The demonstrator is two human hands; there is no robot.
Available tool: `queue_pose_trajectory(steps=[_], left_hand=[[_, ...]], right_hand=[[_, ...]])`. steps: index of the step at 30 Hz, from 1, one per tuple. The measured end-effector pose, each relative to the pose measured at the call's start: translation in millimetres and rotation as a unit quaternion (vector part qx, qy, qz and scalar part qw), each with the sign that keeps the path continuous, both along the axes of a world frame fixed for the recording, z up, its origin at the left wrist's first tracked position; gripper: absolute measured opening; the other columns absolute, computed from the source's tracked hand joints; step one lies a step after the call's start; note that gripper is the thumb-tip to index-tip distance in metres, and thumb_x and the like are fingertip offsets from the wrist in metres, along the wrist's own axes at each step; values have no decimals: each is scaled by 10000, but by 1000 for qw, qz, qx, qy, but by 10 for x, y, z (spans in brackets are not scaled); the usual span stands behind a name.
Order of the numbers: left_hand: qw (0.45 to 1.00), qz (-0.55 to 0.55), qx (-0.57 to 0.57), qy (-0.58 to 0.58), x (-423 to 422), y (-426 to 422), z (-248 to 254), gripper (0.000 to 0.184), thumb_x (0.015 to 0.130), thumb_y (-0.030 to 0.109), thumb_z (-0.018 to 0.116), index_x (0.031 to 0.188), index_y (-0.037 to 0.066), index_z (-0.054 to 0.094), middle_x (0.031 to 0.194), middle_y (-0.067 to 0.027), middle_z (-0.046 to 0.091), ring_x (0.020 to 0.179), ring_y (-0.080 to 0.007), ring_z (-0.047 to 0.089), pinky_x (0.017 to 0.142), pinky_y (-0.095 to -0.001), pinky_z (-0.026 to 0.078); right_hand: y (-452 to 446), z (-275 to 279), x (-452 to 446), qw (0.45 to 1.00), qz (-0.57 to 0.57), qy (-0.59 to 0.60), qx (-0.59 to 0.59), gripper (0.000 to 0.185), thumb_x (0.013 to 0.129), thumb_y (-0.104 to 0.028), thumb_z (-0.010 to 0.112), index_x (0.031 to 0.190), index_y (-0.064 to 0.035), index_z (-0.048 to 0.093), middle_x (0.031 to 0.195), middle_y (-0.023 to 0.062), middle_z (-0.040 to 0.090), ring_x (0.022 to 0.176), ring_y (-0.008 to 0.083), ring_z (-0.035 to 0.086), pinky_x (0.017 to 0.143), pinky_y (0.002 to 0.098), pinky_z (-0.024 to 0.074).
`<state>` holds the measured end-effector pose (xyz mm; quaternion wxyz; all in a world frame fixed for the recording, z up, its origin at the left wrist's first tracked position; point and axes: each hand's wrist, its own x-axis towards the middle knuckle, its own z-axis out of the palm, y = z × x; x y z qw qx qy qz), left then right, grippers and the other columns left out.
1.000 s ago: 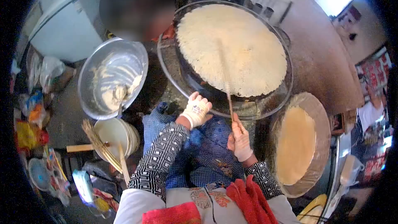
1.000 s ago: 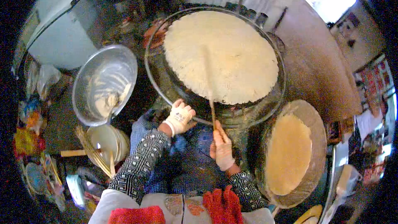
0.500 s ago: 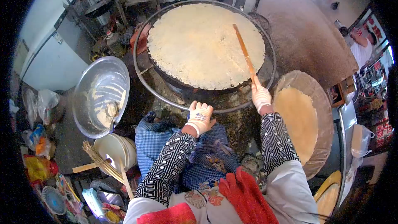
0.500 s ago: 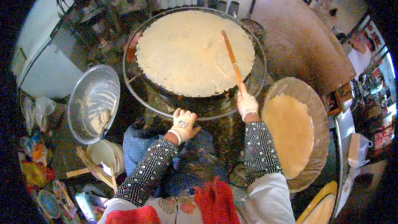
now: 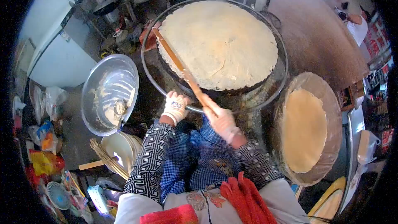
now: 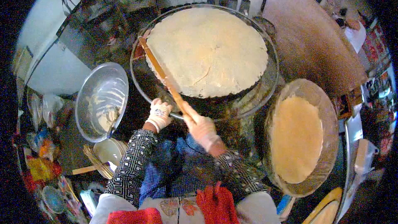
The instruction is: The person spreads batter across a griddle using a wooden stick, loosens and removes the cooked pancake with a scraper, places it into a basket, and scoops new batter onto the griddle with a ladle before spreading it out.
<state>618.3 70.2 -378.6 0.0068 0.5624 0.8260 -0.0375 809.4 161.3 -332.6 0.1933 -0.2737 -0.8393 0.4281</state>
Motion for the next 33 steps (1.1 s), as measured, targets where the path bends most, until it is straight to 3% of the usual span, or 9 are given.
queue_pose_trajectory(steps=[3,8,10,16,21,24,26,31,33], left_hand=[[998,23,2,59,-187,-95,-51,255,711,305,714,954,230,727,995,-59,680,1103,-276,560,1109,-474,275],[984,6,10,175,-498,-285,-180,119,727,184,642,801,189,734,897,-69,666,1041,-248,582,1141,-426,267],[979,-17,46,197,-723,-342,-301,94,689,185,652,751,192,723,857,-64,642,1022,-253,573,1155,-438,248],[965,-63,55,249,-930,-445,-323,108,685,160,653,754,182,732,825,-49,648,1006,-231,577,1149,-436,275],[965,-67,99,234,-1036,-474,-585,127,685,115,610,728,162,720,777,-65,629,920,-251,590,1119,-458,323],[972,-37,-15,232,-509,-499,-224,105,709,133,623,730,161,722,751,-50,650,847,-224,602,1010,-413,397],[982,-7,-83,170,-182,-418,147,113,753,159,633,776,167,743,779,-40,680,865,-209,613,920,-380,416],[998,-22,-63,5,914,-54,702,148,824,182,621,727,186,733,676,-18,663,657,-201,634,575,-370,444],[997,-43,12,-62,1650,-58,641,143,832,190,612,750,183,729,701,-26,664,679,-208,633,596,-371,448]], right_hand=[[576,16,695,917,64,-281,277,446,961,-384,479,1389,-264,493,640,166,635,605,364,647,541,469,518],[1751,-837,1952,909,-42,-212,357,582,930,-255,560,1463,-349,346,682,155,655,546,334,624,508,468,497],[1998,-857,2070,850,-151,-289,414,624,928,-251,565,1480,-377,301,707,153,665,574,344,632,536,484,501],[2396,-710,2015,873,-309,-288,244,495,997,-368,433,1474,-298,317,889,261,660,816,452,627,721,550,481],[1893,-825,2101,924,-291,-164,187,485,992,-373,453,1445,-209,399,935,297,644,866,473,619,754,531,492],[955,-605,2157,979,-197,-37,33,634,915,-168,610,1481,-65,342,1189,188,656,1050,233,631,891,346,491],[511,-700,2106,993,-98,25,66,661,878,-54,597,1483,-37,331,1369,177,544,1216,223,546,999,300,428],[-575,749,1221,910,20,-48,-410,585,916,-139,578,1467,-93,387,711,20,611,450,72,458,404,219,378],[-741,1111,1222,897,115,-86,-417,516,897,-192,614,1367,-23,487,753,44,634,482,114,534,435,241,425]])
